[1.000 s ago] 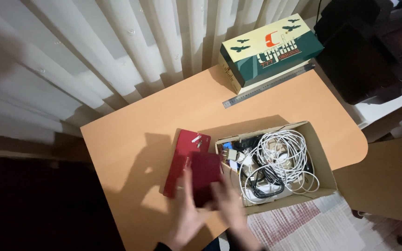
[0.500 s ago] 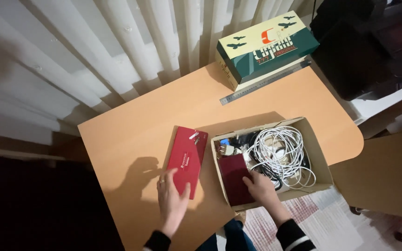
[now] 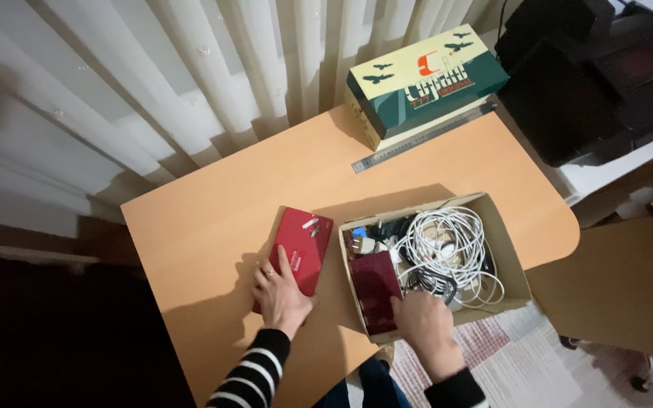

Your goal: The person is organizing a desk by sorting through various papers, notebooks, and small boxes, and placing them into a larger cardboard box for storage.

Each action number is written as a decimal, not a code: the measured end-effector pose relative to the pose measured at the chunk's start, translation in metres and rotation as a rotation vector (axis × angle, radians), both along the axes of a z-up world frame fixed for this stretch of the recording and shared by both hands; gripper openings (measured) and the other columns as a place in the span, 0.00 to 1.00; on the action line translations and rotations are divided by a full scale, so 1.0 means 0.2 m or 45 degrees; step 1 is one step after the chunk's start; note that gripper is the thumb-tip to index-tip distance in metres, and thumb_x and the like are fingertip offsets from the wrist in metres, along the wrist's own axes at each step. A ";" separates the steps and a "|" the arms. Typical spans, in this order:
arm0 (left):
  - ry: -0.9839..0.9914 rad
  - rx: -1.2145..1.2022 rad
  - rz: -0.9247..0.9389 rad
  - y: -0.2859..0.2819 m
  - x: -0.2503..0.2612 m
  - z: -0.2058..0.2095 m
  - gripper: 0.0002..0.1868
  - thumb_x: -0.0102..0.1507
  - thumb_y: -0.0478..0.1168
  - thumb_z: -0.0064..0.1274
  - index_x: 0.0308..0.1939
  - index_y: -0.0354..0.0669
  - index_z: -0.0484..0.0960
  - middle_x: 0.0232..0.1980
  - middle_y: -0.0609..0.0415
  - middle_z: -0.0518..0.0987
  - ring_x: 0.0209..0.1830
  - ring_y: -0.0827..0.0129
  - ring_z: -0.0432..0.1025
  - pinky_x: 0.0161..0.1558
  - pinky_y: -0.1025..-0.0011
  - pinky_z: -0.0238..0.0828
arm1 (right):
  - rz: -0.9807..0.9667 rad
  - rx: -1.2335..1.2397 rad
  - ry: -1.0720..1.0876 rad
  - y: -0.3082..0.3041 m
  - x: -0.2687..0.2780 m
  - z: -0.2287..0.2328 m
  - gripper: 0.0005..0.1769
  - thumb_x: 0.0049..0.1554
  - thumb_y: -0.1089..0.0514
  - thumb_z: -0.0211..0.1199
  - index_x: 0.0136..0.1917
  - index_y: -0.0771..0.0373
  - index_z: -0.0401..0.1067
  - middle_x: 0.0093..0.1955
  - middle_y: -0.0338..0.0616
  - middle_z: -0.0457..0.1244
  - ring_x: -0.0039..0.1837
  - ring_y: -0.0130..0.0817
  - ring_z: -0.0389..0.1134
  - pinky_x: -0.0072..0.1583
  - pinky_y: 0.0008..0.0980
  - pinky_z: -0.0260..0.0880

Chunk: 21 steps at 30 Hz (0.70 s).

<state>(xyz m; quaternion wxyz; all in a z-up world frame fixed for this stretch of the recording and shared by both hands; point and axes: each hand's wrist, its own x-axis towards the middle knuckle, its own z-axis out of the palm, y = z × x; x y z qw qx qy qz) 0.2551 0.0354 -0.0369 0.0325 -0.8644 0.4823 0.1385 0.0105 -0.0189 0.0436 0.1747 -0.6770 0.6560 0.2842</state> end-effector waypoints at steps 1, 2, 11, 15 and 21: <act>0.120 -0.031 0.029 -0.01 0.03 0.06 0.77 0.40 0.68 0.75 0.81 0.48 0.43 0.71 0.32 0.60 0.68 0.40 0.58 0.56 0.43 0.68 | -0.007 -0.030 0.001 0.00 -0.05 -0.08 0.29 0.63 0.32 0.54 0.41 0.57 0.78 0.40 0.42 0.71 0.47 0.40 0.75 0.44 0.36 0.77; 0.240 -0.063 0.059 -0.01 0.05 0.12 0.77 0.38 0.62 0.78 0.81 0.49 0.46 0.68 0.33 0.65 0.61 0.41 0.64 0.55 0.46 0.70 | -0.014 -0.061 0.002 -0.01 -0.11 -0.16 0.26 0.62 0.34 0.54 0.45 0.56 0.79 0.45 0.43 0.72 0.52 0.44 0.75 0.49 0.40 0.78; 0.636 -0.679 -0.053 0.12 -0.22 0.71 0.62 0.42 0.59 0.71 0.74 0.42 0.59 0.59 0.43 0.73 0.55 0.44 0.70 0.52 0.51 0.70 | -0.342 0.054 -1.249 0.10 0.20 0.34 0.34 0.58 0.31 0.50 0.69 0.52 0.65 0.59 0.38 0.75 0.59 0.33 0.78 0.57 0.32 0.74; 0.706 -0.617 -0.236 0.10 -0.41 0.68 0.75 0.35 0.52 0.80 0.79 0.43 0.49 0.75 0.37 0.58 0.70 0.40 0.57 0.64 0.44 0.58 | -1.461 0.133 -1.867 0.13 0.18 0.28 0.28 0.57 0.54 0.60 0.69 0.66 0.70 0.63 0.54 0.72 0.58 0.37 0.71 0.60 0.38 0.75; 0.597 -0.588 -0.782 -0.07 -0.58 0.74 0.68 0.47 0.61 0.80 0.79 0.45 0.52 0.83 0.39 0.48 0.77 0.42 0.50 0.68 0.43 0.51 | -2.076 -0.408 -2.189 0.07 -0.22 -0.01 0.20 0.61 0.63 0.55 0.67 0.70 0.67 0.62 0.60 0.67 0.59 0.52 0.67 0.64 0.48 0.66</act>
